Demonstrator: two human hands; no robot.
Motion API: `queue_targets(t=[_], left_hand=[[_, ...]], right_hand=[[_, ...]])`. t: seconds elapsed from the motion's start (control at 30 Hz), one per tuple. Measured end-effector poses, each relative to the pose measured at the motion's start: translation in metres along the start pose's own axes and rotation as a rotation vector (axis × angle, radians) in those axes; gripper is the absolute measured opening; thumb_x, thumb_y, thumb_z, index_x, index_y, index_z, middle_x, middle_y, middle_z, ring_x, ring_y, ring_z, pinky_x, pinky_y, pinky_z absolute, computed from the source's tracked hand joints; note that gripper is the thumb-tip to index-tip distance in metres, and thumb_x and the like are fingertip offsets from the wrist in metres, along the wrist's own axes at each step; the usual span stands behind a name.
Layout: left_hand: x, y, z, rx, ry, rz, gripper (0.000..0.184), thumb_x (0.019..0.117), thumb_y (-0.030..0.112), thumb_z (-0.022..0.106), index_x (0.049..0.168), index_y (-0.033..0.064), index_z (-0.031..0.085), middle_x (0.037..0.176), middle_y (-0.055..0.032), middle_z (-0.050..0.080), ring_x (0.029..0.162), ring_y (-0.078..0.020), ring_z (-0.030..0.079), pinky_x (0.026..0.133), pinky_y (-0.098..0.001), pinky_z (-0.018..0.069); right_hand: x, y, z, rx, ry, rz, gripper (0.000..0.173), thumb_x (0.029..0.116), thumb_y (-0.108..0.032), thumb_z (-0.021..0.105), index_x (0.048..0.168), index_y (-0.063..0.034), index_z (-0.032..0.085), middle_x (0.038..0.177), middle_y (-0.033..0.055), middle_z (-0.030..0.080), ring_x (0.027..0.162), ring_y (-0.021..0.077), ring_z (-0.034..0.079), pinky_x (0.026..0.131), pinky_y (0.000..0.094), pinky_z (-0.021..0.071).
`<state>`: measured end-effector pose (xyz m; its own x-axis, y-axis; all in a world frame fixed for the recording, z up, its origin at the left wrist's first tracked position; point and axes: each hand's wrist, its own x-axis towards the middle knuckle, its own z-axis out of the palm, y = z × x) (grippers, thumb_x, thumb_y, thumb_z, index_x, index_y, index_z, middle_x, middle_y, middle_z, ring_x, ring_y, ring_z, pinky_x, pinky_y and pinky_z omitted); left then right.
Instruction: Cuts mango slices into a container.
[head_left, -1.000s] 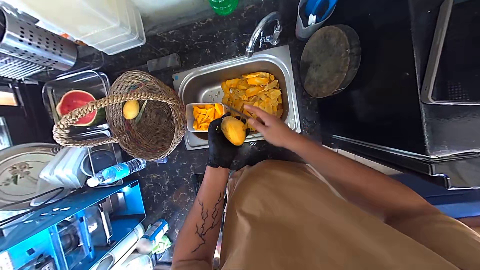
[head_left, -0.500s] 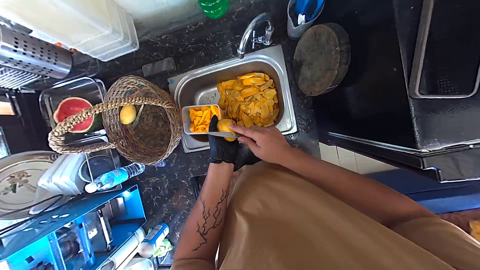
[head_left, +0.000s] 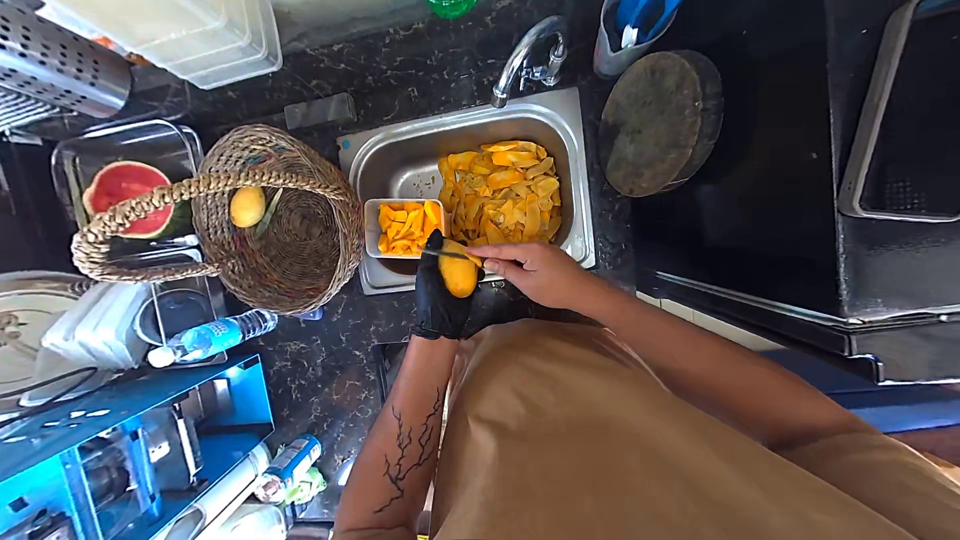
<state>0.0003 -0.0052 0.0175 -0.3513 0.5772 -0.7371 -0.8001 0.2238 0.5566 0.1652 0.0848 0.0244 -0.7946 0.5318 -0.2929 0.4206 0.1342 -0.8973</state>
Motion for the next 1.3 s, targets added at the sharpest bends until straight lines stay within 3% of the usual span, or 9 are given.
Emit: queue_targets(t=[0.27, 0.37, 0.47, 0.57, 0.73, 0.8, 1.1, 1.2, 1.3], left_hand=[[-0.011, 0.019, -0.016, 0.137, -0.399, -0.181, 0.035, 0.1050, 0.040, 0.048, 0.126, 0.0157, 0.061, 0.104, -0.0133, 0.069, 0.083, -0.0239, 0.070, 0.066, -0.0381, 0.0609], [-0.015, 0.020, -0.021, 0.041, -0.551, -0.189, 0.041, 0.0957, 0.041, 0.065, 0.128, 0.0159, 0.061, 0.109, -0.0120, 0.069, 0.093, -0.0223, 0.070, 0.076, -0.0362, 0.0617], [-0.004, 0.020, -0.007, 0.094, -0.306, -0.134, 0.038, 0.1030, 0.039, 0.054, 0.131, 0.0154, 0.059, 0.111, -0.0121, 0.068, 0.096, -0.0255, 0.069, 0.079, -0.0431, 0.0607], [0.019, 0.014, 0.005, -0.017, -0.109, -0.140, 0.039, 0.1011, 0.042, 0.046, 0.124, 0.0133, 0.058, 0.106, -0.0125, 0.067, 0.092, -0.0267, 0.068, 0.074, -0.0461, 0.0594], [0.018, 0.010, 0.054, 0.004, 0.152, 0.088, 0.042, 0.1123, 0.029, 0.028, 0.140, 0.0023, 0.044, 0.117, -0.0167, 0.059, 0.097, -0.0201, 0.060, 0.084, -0.0355, 0.0536], [0.010, 0.009, 0.055, -0.083, 0.082, 0.006, 0.038, 0.1115, 0.039, 0.027, 0.129, 0.0128, 0.049, 0.108, -0.0056, 0.062, 0.091, -0.0110, 0.063, 0.079, -0.0272, 0.0558], [0.006, -0.013, 0.018, -0.216, -0.121, 0.022, 0.034, 0.1060, 0.046, 0.044, 0.123, 0.0190, 0.055, 0.106, -0.0034, 0.064, 0.095, -0.0143, 0.065, 0.081, -0.0331, 0.0573], [0.009, -0.022, -0.013, -0.155, -0.284, 0.093, 0.040, 0.1056, 0.045, 0.049, 0.137, 0.0197, 0.054, 0.124, -0.0054, 0.064, 0.111, -0.0183, 0.064, 0.094, -0.0396, 0.0557], [0.013, 0.002, 0.026, -0.187, 0.000, -0.003, 0.030, 0.1061, 0.040, 0.047, 0.122, 0.0147, 0.055, 0.100, -0.0079, 0.064, 0.087, -0.0186, 0.066, 0.076, -0.0369, 0.0589]], right_hand=[[0.035, 0.029, -0.044, 0.101, 0.162, 0.048, 0.037, 0.1099, -0.035, 0.047, 0.142, -0.0261, 0.063, 0.141, -0.0027, 0.064, 0.125, 0.0108, 0.062, 0.109, 0.0416, 0.0505], [0.045, 0.059, -0.059, 0.004, 0.166, 0.176, 0.046, 0.1110, -0.039, 0.041, 0.156, -0.0273, 0.047, 0.150, 0.0023, 0.058, 0.130, 0.0185, 0.060, 0.111, 0.0483, 0.0471], [0.034, 0.046, -0.041, -0.028, 0.096, 0.283, 0.059, 0.1088, -0.045, 0.046, 0.164, -0.0323, 0.027, 0.103, 0.0178, 0.068, 0.083, 0.0330, 0.066, 0.077, 0.0593, 0.0553], [0.010, 0.008, -0.002, 0.071, 0.153, 0.198, 0.048, 0.1080, -0.043, 0.048, 0.155, -0.0351, 0.044, 0.089, 0.0100, 0.065, 0.067, 0.0249, 0.061, 0.063, 0.0519, 0.0553], [-0.011, -0.011, 0.036, -0.178, 0.284, -0.002, 0.049, 0.1059, -0.044, 0.053, 0.153, -0.0320, 0.050, 0.105, 0.0040, 0.076, 0.083, 0.0217, 0.072, 0.073, 0.0504, 0.0589], [-0.012, -0.007, 0.037, -0.239, 0.331, -0.039, 0.050, 0.1064, -0.043, 0.052, 0.155, -0.0309, 0.048, 0.101, 0.0044, 0.075, 0.080, 0.0214, 0.071, 0.071, 0.0479, 0.0584], [-0.014, 0.009, 0.033, -0.422, 0.387, -0.167, 0.044, 0.1082, -0.039, 0.047, 0.151, -0.0335, 0.053, 0.075, 0.0019, 0.063, 0.067, 0.0190, 0.063, 0.059, 0.0378, 0.0532], [-0.014, 0.012, 0.031, -0.327, 0.326, -0.168, 0.042, 0.1091, -0.039, 0.046, 0.150, -0.0368, 0.054, 0.084, 0.0008, 0.068, 0.074, 0.0170, 0.066, 0.064, 0.0392, 0.0553], [-0.013, 0.007, 0.022, -0.137, 0.199, -0.117, 0.038, 0.1096, -0.037, 0.047, 0.146, -0.0392, 0.058, 0.111, -0.0027, 0.075, 0.095, 0.0139, 0.072, 0.083, 0.0454, 0.0592]])
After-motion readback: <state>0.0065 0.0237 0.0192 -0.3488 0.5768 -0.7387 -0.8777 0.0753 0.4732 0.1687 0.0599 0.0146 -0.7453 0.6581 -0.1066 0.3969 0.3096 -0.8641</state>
